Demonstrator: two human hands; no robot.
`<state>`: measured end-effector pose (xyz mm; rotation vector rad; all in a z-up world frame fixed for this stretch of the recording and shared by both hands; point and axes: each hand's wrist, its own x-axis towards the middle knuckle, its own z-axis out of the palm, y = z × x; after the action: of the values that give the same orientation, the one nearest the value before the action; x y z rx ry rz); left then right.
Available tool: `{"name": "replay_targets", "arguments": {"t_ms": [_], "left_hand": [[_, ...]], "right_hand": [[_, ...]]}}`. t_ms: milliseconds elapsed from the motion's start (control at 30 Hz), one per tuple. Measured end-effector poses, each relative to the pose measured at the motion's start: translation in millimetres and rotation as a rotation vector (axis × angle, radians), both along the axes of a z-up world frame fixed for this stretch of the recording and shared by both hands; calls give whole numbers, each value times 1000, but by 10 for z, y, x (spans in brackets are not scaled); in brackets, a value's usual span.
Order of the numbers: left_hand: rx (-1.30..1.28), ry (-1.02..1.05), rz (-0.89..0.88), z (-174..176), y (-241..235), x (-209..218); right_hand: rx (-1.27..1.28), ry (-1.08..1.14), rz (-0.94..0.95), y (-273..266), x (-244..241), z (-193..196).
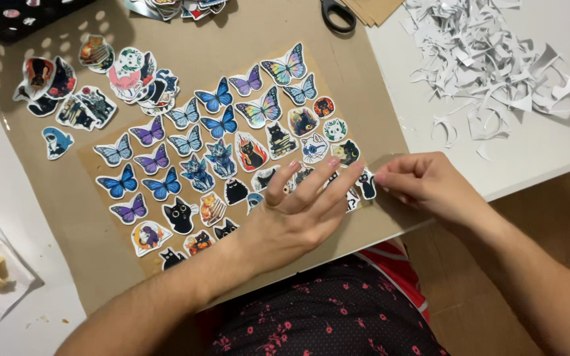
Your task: The person arranges various stickers, including butterflies and cats, on a sheet of brown paper. They use scissors to cut a piece of tape and apply it to the paper, then continue to place and adjust the stickers by hand.
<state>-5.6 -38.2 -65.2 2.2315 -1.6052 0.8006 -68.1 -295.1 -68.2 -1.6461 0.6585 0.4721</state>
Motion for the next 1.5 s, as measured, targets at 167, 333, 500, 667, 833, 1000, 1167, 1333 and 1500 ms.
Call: {"name": "replay_targets", "arguments": {"t_ms": [167,333,500,667,833,1000,1167,1333,1500], "left_hand": [[41,-54,35,-254,-92,56],[141,-66,67,-326,-85,43],[185,-60,77,-326,-88,48],[178,-23,65,-360,-80,49],[190,-12,59,-375,-80,50],[133,-2,61,-363,-99,45],[264,73,68,-371,-99,40],[250,67,74,-381,-99,30],[269,65,93,-378,-107,42]], "right_hand": [[-34,47,80,-25,106,-46],[-66,89,49,-16,107,-102],[-69,86,-10,50,84,-97],[-120,75,-60,143,80,0],[-131,50,-55,147,65,-48],[-161,79,-38,159,81,-23],[-284,-34,-8,237,36,-14],[-470,-261,49,225,-138,-121],[-842,-774,375,245,-417,-256]]}}
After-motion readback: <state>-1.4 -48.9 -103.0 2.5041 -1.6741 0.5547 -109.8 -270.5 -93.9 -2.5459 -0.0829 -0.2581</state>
